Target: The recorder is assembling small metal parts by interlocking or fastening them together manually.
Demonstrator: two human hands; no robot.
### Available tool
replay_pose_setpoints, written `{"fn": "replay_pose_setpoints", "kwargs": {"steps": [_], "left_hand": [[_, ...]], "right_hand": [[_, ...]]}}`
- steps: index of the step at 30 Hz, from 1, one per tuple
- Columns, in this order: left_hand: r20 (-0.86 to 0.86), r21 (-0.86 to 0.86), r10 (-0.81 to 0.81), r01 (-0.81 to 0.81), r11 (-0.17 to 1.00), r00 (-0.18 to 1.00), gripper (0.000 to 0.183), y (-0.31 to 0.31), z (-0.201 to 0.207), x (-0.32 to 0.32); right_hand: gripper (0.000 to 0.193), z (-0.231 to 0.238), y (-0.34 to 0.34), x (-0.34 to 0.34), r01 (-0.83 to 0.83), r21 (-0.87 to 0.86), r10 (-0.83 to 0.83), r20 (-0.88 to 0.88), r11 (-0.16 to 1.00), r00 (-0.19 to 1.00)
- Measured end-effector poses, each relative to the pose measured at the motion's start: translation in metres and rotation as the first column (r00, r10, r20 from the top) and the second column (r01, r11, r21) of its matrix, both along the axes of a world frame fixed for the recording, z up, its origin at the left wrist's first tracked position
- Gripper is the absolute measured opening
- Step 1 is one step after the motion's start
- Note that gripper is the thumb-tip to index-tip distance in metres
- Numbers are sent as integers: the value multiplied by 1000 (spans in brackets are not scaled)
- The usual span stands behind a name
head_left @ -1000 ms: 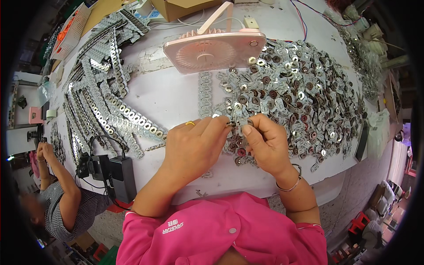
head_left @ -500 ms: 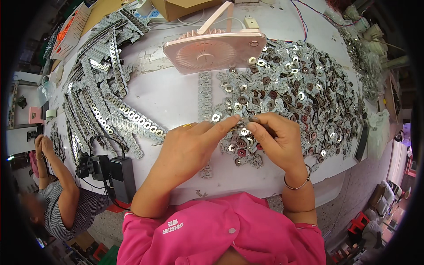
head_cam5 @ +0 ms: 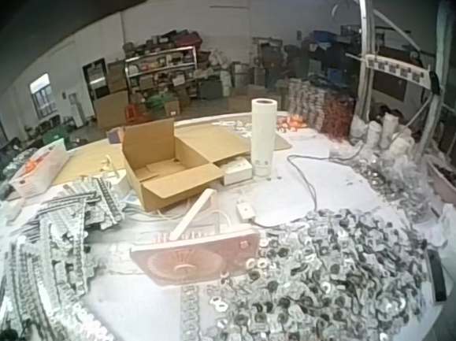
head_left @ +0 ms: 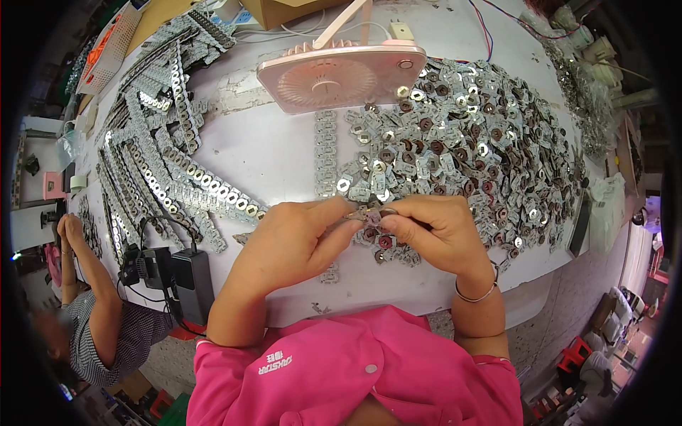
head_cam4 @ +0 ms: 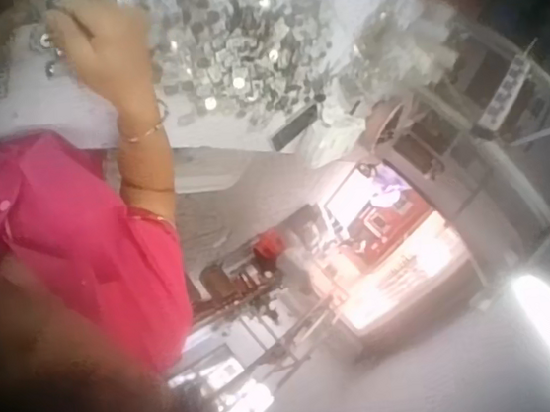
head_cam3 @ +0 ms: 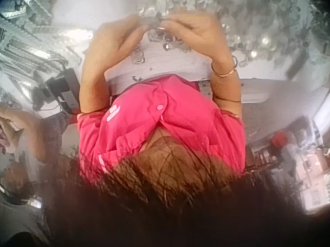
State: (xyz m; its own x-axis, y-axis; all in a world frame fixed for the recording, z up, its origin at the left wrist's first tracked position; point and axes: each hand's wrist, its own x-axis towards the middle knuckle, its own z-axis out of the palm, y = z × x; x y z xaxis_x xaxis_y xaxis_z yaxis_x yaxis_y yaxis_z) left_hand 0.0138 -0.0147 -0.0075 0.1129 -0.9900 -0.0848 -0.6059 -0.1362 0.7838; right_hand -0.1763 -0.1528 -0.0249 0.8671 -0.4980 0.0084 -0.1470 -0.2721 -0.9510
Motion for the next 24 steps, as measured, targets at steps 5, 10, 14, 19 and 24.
{"fn": "replay_pose_setpoints", "kwargs": {"steps": [5,10,14,19,24], "left_hand": [[-187,107,-104,126,986,977,15,4,2,10],[-236,92,-128,153,984,963,16,4,-2,11],[-481,118,-49,120,986,875,14,1,11,7],[-157,-104,19,-36,994,987,13,0,-1,-8],[48,-239,55,-42,970,997,15,-3,1,-13]], "right_hand": [[18,2,-5,-2,-167,271,184,-37,948,982],[22,0,1,2,-186,338,217,-58,923,974],[21,-5,7,4,-161,517,166,37,841,985],[20,-7,9,5,-19,470,6,28,883,1000],[17,-8,17,8,215,-63,-205,129,975,970]]}}
